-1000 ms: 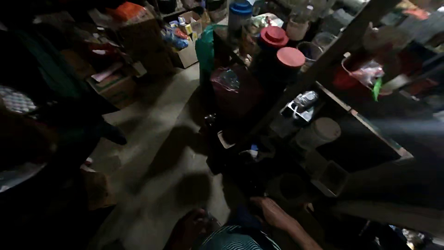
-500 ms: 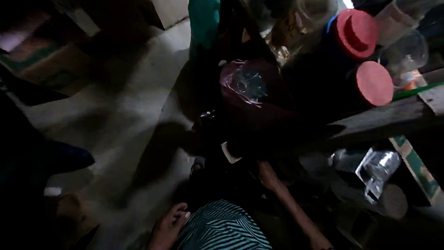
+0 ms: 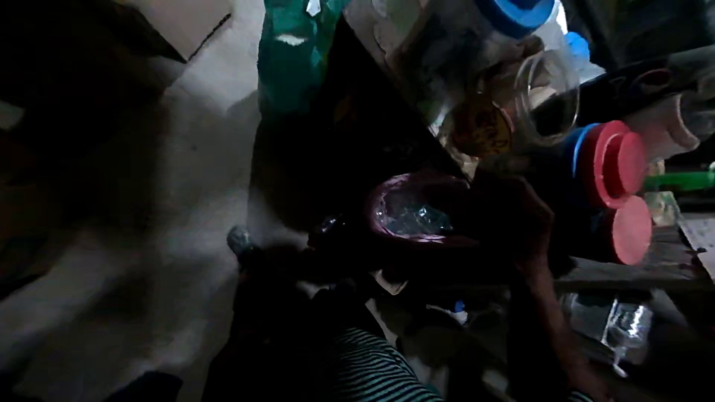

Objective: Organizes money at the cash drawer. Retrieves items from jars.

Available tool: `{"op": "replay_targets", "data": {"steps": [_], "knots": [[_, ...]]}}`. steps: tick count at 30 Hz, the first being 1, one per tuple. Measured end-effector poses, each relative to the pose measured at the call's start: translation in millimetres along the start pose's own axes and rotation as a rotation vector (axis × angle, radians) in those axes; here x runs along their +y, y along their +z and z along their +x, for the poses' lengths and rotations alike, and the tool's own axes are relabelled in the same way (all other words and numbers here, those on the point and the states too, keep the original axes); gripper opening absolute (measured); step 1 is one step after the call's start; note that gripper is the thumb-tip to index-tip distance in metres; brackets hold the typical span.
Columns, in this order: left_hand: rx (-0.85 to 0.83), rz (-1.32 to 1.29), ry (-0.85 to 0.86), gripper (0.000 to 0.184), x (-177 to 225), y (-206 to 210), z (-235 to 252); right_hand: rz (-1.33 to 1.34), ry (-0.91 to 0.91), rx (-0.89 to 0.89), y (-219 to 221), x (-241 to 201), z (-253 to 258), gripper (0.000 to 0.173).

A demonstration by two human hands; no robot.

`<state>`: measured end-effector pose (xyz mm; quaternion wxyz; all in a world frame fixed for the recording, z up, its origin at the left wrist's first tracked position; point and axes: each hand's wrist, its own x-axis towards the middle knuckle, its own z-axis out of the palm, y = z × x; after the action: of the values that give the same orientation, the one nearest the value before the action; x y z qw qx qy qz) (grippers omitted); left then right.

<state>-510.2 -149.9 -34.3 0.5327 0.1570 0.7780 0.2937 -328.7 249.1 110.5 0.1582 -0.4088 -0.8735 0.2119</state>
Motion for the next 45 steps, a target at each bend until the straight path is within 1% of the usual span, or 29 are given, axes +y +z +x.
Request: {"op": "replay_targets", "data": {"steps": [1, 2, 4, 6, 7, 9, 11, 12, 14, 15, 17, 19, 22, 24, 26, 30, 32, 34, 37, 39, 41, 42, 45], "knots": [[0.038, 0.038, 0.094, 0.031, -6, -28, 25, -0.09, 0.036, 0.045, 8, -12, 16, 0.031], [0.068, 0.071, 0.152, 0.028, -7, -53, 43, -0.198, 0.062, 0.077, 17, -19, 32, 0.032], [0.054, 0.133, 0.135, 0.025, 15, -108, 69, -0.332, 0.062, 0.095, 28, -28, 63, 0.034], [0.013, 0.162, 0.068, 0.03, 44, -160, 88, -0.306, 0.059, 0.147, 38, -57, 92, 0.035], [0.018, 0.177, 0.076, 0.032, 52, -178, 96, -0.297, 0.083, 0.169, 39, -69, 104, 0.034], [0.048, 0.238, 0.169, 0.027, 54, -203, 117, -0.352, 0.174, 0.219, 27, -80, 124, 0.032], [0.036, 0.244, 0.179, 0.024, 68, -215, 140, -0.403, 0.339, 0.289, 6, -73, 135, 0.034], [0.017, 0.228, 0.184, 0.026, 79, -217, 151, -0.395, 0.421, 0.328, -6, -68, 138, 0.035], [-0.051, 0.212, 0.255, 0.037, 107, -217, 171, -0.397, 0.499, 0.397, -29, -54, 137, 0.038], [-0.104, 0.209, 0.266, 0.041, 129, -215, 180, -0.395, 0.512, 0.422, -39, -44, 137, 0.038], [-0.175, 0.237, 0.321, 0.043, 167, -207, 202, -0.371, 0.461, 0.427, -54, -22, 135, 0.037], [-0.219, 0.278, 0.372, 0.04, 200, -199, 224, -0.283, 0.471, 0.377, -63, 0, 134, 0.035], [-0.302, 0.334, 0.363, 0.04, 257, -186, 251, -0.206, 0.535, 0.255, -70, 21, 155, 0.03], [-0.346, 0.359, 0.342, 0.041, 292, -175, 268, -0.219, 0.556, 0.142, -78, 35, 172, 0.026], [-0.364, 0.393, 0.321, 0.04, 322, -163, 280, -0.263, 0.558, 0.082, -84, 55, 188, 0.025], [-0.426, 0.483, 0.294, 0.041, 379, -148, 296, -0.239, 0.574, -0.006, -88, 76, 206, 0.021], [-0.454, 0.527, 0.326, 0.041, 397, -145, 306, -0.216, 0.586, -0.06, -87, 82, 209, 0.019], [-0.476, 0.57, 0.383, 0.039, 412, -144, 316, -0.161, 0.612, -0.16, -88, 83, 209, 0.021], [-0.513, 0.611, 0.435, 0.034, 427, -142, 328, -0.091, 0.674, -0.325, -81, 78, 203, 0.034], [-0.567, 0.653, 0.45, 0.034, 441, -138, 335, -0.086, 0.722, -0.391, -68, 76, 200, 0.043], [-0.602, 0.689, 0.455, 0.034, 453, -132, 340, -0.09, 0.766, -0.455, -56, 80, 203, 0.048], [-0.618, 0.703, 0.445, 0.034, 456, -128, 343, -0.083, 0.771, -0.471, -51, 85, 203, 0.045], [-0.657, 0.747, 0.417, 0.035, 458, -121, 352, -0.055, 0.76, -0.475, -48, 100, 199, 0.031]]}}
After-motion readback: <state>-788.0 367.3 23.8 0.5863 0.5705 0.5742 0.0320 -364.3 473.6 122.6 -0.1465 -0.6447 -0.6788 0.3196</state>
